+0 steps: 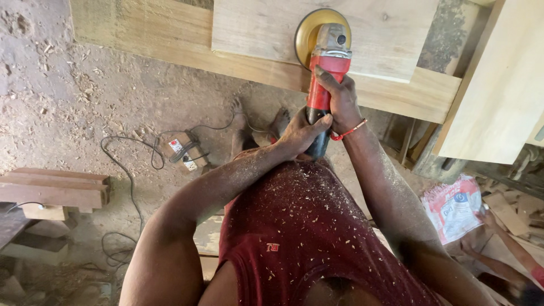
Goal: The person sands a rectangular wood panel using a handheld power sander, moving the tool across the surface and edges, then removes the sanding disc and clears dust from the panel by hand.
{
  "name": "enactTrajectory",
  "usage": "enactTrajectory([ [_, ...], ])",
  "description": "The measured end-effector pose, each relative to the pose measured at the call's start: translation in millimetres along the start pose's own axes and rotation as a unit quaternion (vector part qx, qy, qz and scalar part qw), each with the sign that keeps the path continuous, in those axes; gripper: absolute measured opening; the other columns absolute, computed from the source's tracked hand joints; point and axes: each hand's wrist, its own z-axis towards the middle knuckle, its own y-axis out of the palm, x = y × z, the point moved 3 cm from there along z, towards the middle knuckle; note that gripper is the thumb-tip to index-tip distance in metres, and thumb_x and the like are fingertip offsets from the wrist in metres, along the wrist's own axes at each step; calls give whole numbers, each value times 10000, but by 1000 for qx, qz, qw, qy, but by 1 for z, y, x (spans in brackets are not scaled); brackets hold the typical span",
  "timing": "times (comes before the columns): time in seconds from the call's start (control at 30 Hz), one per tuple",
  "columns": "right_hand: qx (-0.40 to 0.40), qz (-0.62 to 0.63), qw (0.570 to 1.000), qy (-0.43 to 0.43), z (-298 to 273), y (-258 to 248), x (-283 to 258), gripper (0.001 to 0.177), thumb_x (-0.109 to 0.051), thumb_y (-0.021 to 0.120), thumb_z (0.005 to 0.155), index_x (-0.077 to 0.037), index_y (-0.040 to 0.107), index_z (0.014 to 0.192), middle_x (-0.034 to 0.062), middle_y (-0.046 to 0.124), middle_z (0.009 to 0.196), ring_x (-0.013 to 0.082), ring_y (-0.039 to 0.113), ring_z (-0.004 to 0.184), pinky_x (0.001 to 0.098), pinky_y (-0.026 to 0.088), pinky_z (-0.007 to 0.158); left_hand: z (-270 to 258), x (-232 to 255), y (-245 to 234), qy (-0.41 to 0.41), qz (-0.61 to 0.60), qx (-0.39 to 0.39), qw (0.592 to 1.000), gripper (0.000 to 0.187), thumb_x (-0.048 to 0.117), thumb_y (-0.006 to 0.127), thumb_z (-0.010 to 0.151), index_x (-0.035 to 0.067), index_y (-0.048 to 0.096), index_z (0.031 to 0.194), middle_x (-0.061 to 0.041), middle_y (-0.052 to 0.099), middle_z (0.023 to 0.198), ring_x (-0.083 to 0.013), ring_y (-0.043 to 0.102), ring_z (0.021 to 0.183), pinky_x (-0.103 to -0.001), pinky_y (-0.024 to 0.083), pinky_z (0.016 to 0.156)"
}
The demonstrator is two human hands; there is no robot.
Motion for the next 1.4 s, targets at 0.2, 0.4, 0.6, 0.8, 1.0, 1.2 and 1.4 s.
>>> enactTrajectory([
  [0.2, -37, -45, 998, -7, 13, 32, 1, 299, -300, 745, 910, -30, 681, 1023, 55, 648, 803, 151, 639, 624, 303, 560, 545, -12, 3, -25, 0, -21, 56, 998, 783, 620, 721, 880, -21, 463, 1249, -97, 628, 928, -192, 668, 802, -381, 635, 711],
  [0.4, -38, -55, 997, -21, 18, 27, -2, 310, -322, 768, 926, -33, 695, 1011, 40, 667, 822, 117, 627, 671, 274, 533, 582, -11, 4, -24, -19, -14, 77, 997, 772, 636, 723, 891, -21, 496, 1227, -92, 620, 955, -162, 655, 827, -346, 608, 711],
  [0.6, 4, -26, 1000, -10, 3, -8, -12, 317, -336, 761, 912, -45, 674, 1002, 31, 642, 806, 124, 623, 640, 294, 540, 568, 4, 2, 3, -25, 35, 38, 998, 790, 706, 697, 831, 18, 518, 1178, -61, 645, 937, -118, 672, 831, -305, 619, 699],
  [0.8, 48, -6, 999, -20, -8, -47, -18, 309, -307, 736, 928, -21, 680, 1032, 48, 644, 810, 144, 631, 664, 301, 542, 589, 22, -2, 33, -32, 47, -16, 998, 742, 699, 696, 861, 4, 572, 1088, -40, 636, 862, -107, 637, 752, -290, 579, 635],
  [1.0, 87, 45, 995, -26, -18, -86, -28, 300, -282, 724, 951, -12, 673, 1073, 51, 645, 839, 144, 626, 696, 299, 539, 617, 46, -10, 67, -25, 42, -74, 996, 692, 700, 668, 878, 37, 558, 1042, -19, 607, 820, -99, 624, 719, -293, 574, 606],
  [1.2, 128, 62, 990, -27, -18, -132, -29, 331, -294, 716, 957, 2, 655, 1091, 71, 649, 824, 170, 651, 666, 324, 575, 605, 72, -19, 95, -34, 59, -130, 989, 702, 717, 636, 875, 31, 583, 1014, -49, 656, 810, -133, 678, 697, -314, 620, 600],
  [1.4, 150, 95, 983, -43, -8, -174, -32, 356, -304, 727, 949, 10, 653, 1098, 91, 660, 843, 201, 672, 663, 347, 598, 603, 104, -21, 121, -50, 101, -144, 983, 673, 708, 617, 864, 65, 588, 1060, -52, 702, 833, -130, 724, 726, -311, 648, 620],
])
